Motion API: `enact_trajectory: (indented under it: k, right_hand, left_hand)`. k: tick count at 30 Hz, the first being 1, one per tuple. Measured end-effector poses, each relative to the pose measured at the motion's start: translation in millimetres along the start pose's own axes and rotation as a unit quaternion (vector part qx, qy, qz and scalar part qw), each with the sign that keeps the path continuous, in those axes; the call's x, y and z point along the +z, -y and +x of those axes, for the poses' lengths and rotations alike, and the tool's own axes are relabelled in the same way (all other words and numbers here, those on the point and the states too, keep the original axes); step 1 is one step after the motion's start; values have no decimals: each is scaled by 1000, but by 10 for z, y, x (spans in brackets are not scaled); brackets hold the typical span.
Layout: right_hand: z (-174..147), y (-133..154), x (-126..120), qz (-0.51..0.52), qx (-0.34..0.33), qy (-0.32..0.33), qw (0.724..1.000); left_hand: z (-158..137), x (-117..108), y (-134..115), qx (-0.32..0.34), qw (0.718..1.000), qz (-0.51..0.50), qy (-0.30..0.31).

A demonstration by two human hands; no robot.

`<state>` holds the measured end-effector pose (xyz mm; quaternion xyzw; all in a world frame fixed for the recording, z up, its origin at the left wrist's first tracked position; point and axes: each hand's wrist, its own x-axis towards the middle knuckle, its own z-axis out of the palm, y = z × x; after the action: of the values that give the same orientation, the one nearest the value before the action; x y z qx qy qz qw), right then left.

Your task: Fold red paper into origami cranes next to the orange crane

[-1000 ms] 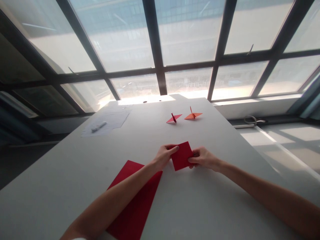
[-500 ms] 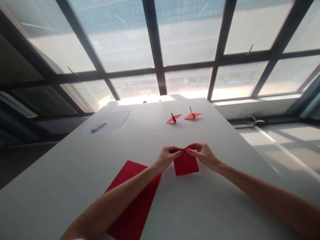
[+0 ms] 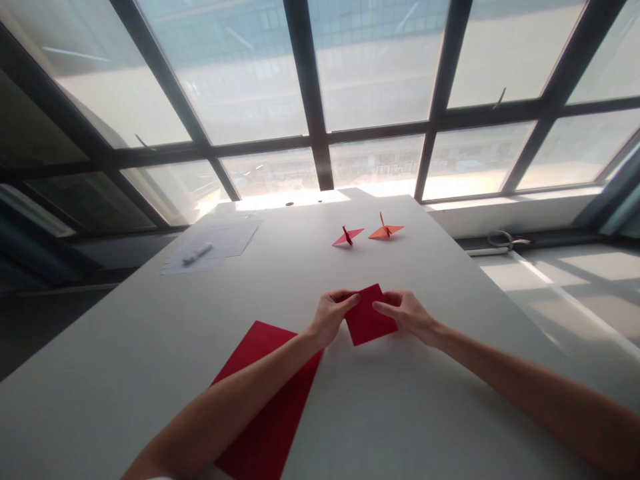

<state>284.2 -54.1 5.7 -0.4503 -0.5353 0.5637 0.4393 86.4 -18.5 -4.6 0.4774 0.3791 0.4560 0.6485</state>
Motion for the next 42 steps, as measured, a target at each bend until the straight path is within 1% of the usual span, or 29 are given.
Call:
enact_trajectory:
  k: [1, 3, 5, 7, 8, 12, 15, 17, 20, 24, 26, 28, 30, 32, 37, 42]
  right_hand:
    - [-2, 0, 0, -15, 7, 6, 1000]
    - [6, -12, -3, -49, 4, -18, 999]
    - [22, -32, -7, -61, -7, -48, 997]
    - [33, -47, -12, -53, -11, -58, 997]
    - [33, -51, -14, -48, -10, -51, 997]
    - [16, -47, -17, -36, -2, 1, 999]
    - [9, -32, -28, -33, 7, -10, 999]
    - [11, -14, -44, -24, 18, -17, 999]
    - [15, 28, -66, -16, 36, -10, 999]
    - [15, 71, -73, -8, 53, 0, 999]
    - [17, 66, -72, -5, 53, -12, 999]
    - [21, 44, -72, -2, 49, -31, 998]
    - [25, 16, -73, 4, 42, -45, 998]
    - [29, -6, -70, 9, 38, -57, 998]
    - [35, -29, -53, 14, 32, -90, 995]
    - [42, -56, -42, 30, 18, -106, 994]
  left_hand:
    - [14, -10, -2, 5, 1000, -11, -17]
    - [33, -19, -7, 8, 999, -32, -34]
    - [37, -15, -4, -8, 999, -51, -7]
    - [33, -9, 11, -35, 997, -58, 30]
    - [30, -8, 23, -41, 997, -57, 36]
    - [38, -28, 56, -32, 998, -45, 13]
    - [70, -55, 53, -36, 998, -47, 21]
    - [97, -75, 47, -29, 998, -54, 12]
    - [125, -102, 45, -15, 998, -62, 0]
    - [121, -115, 49, -4, 997, -71, 5]
    - [111, -109, 49, -14, 997, -78, 22]
    - [103, -96, 48, -42, 996, -71, 46]
    - [100, -84, 48, -61, 995, -57, 56]
    - [98, -77, 47, -67, 995, -51, 60]
    - [77, -80, 32, -84, 992, -31, 94]
    - [41, -63, -8, -101, 988, -3, 116]
